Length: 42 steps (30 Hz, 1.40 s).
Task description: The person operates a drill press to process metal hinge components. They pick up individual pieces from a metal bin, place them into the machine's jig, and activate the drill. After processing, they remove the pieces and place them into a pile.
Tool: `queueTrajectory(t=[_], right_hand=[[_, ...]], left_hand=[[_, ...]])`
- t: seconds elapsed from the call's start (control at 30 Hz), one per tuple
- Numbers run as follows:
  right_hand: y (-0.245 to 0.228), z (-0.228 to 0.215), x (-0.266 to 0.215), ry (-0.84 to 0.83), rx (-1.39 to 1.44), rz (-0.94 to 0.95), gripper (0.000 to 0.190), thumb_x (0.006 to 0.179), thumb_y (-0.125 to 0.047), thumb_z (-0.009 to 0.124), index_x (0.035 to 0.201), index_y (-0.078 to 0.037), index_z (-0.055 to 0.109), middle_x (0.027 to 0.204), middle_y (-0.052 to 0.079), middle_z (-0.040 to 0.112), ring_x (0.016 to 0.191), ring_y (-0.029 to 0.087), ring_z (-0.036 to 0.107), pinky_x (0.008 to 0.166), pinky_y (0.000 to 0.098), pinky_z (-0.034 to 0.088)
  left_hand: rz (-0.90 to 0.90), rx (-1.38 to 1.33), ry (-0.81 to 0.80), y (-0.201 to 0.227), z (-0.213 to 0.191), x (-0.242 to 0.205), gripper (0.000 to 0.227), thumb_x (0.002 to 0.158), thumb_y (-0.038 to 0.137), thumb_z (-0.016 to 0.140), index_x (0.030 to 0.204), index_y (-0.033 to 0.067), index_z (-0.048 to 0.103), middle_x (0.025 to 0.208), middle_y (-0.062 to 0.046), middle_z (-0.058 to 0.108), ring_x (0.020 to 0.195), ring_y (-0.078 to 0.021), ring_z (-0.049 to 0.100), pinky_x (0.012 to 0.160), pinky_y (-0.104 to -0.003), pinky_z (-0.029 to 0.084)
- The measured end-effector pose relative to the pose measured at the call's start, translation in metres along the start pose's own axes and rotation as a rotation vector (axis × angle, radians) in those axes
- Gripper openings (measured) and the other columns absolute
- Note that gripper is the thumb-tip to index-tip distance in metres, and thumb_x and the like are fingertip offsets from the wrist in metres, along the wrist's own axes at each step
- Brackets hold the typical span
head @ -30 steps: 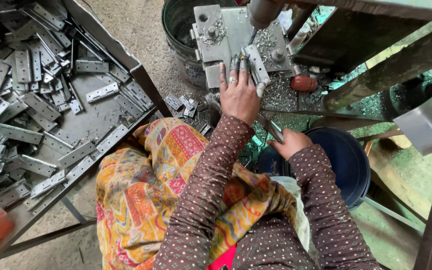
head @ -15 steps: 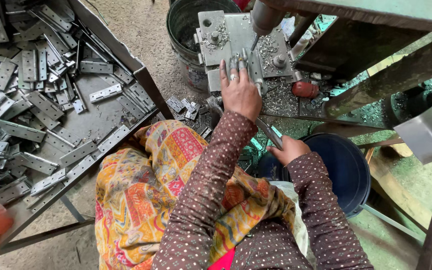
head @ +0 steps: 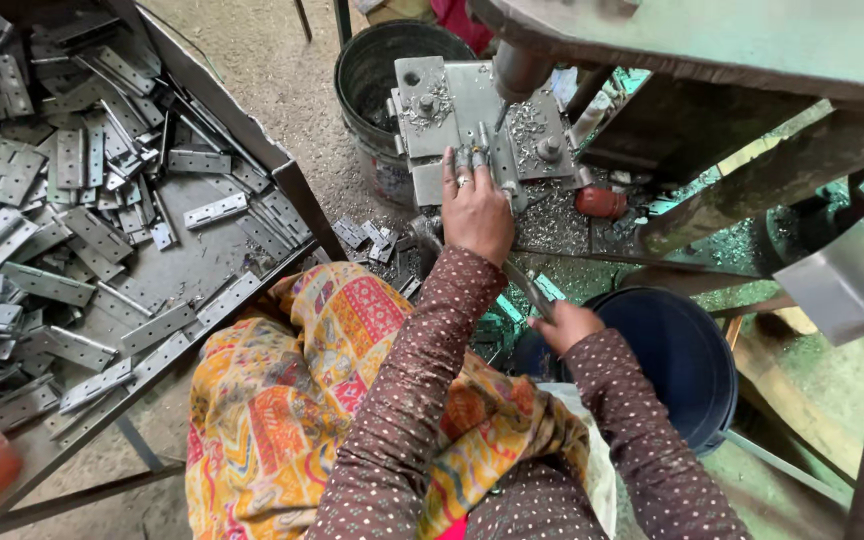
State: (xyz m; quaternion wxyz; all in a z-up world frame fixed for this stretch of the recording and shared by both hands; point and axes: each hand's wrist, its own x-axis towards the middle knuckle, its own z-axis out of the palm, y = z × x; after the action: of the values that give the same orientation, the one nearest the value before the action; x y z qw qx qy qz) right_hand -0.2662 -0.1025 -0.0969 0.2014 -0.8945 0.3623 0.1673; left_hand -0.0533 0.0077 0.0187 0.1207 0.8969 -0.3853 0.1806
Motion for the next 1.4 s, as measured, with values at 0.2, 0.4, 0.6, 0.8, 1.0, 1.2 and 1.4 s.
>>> queueTrajectory(t=[0.2, 0.4, 0.6, 0.8, 1.0, 1.2, 1.4], right_hand=[[-0.002, 0.050, -0.010, 0.000, 0.095, 0.028, 0.049, 0.091, -0.053, 0.060, 0.107, -0.007, 0.064, 0.087, 0.018, 0.073, 0.079, 0.038, 0.074, 0.073, 0.0480, 0.058], [0.015, 0.072, 0.001, 0.076, 0.200, -0.045, 0.048, 0.089, -0.050, 0.065, 0.112, -0.007, 0.062, 0.087, 0.022, 0.072, 0.082, 0.042, 0.071, 0.073, 0.0502, 0.055], [0.016, 0.030, -0.008, 0.023, -0.057, 0.020, 0.052, 0.086, -0.054, 0.066, 0.106, -0.006, 0.067, 0.088, 0.020, 0.072, 0.083, 0.038, 0.071, 0.076, 0.0483, 0.056], [-0.001, 0.050, -0.030, 0.117, 0.032, -0.093, 0.056, 0.088, -0.056, 0.065, 0.104, -0.002, 0.066, 0.082, 0.022, 0.071, 0.078, 0.039, 0.070, 0.075, 0.0474, 0.056], [0.004, 0.011, 0.001, -0.002, 0.086, 0.009, 0.052, 0.083, -0.054, 0.068, 0.103, -0.006, 0.067, 0.085, 0.018, 0.072, 0.082, 0.037, 0.071, 0.077, 0.0478, 0.055], [0.012, 0.048, -0.002, 0.071, 0.067, -0.010, 0.049, 0.085, -0.054, 0.066, 0.101, -0.008, 0.067, 0.084, 0.017, 0.072, 0.080, 0.038, 0.073, 0.076, 0.0470, 0.056], [0.014, 0.080, -0.004, 0.103, 0.093, 0.005, 0.054, 0.090, -0.052, 0.064, 0.112, -0.003, 0.059, 0.082, 0.018, 0.070, 0.072, 0.035, 0.070, 0.067, 0.0474, 0.056]], left_hand=[[-0.002, 0.018, -0.070, 0.001, 0.006, -0.008, 0.026, 0.098, 0.012, 0.052, 0.103, -0.0004, 0.074, 0.122, -0.019, 0.067, 0.113, -0.0333, 0.064, 0.125, -0.057, 0.015], [0.020, -0.064, -0.096, -0.005, 0.007, -0.010, 0.027, 0.094, 0.014, 0.053, 0.109, 0.0013, 0.071, 0.130, -0.020, 0.063, 0.126, -0.0345, 0.059, 0.122, -0.055, 0.014], [-0.011, 0.003, -0.030, -0.009, 0.026, 0.017, 0.038, 0.099, 0.017, 0.050, 0.129, -0.0035, 0.061, 0.134, -0.020, 0.062, 0.125, -0.0338, 0.059, 0.121, -0.055, 0.018], [0.001, -0.025, -0.165, -0.009, 0.018, 0.016, 0.026, 0.102, 0.014, 0.051, 0.113, 0.0015, 0.072, 0.125, -0.015, 0.067, 0.123, -0.0287, 0.062, 0.126, -0.054, 0.016], [0.007, -0.118, -0.270, -0.010, 0.021, 0.025, 0.027, 0.103, 0.015, 0.049, 0.103, 0.0032, 0.073, 0.126, -0.015, 0.066, 0.093, -0.0242, 0.073, 0.128, -0.055, 0.014], [-0.027, -0.117, -0.070, -0.006, 0.042, 0.017, 0.027, 0.102, 0.013, 0.052, 0.106, -0.0018, 0.073, 0.121, -0.018, 0.068, 0.103, -0.0313, 0.070, 0.112, -0.055, 0.028], [-0.009, -0.088, -0.118, -0.009, 0.029, 0.011, 0.026, 0.098, 0.014, 0.052, 0.101, 0.0005, 0.074, 0.121, -0.018, 0.067, 0.112, -0.0318, 0.067, 0.118, -0.053, 0.026]])
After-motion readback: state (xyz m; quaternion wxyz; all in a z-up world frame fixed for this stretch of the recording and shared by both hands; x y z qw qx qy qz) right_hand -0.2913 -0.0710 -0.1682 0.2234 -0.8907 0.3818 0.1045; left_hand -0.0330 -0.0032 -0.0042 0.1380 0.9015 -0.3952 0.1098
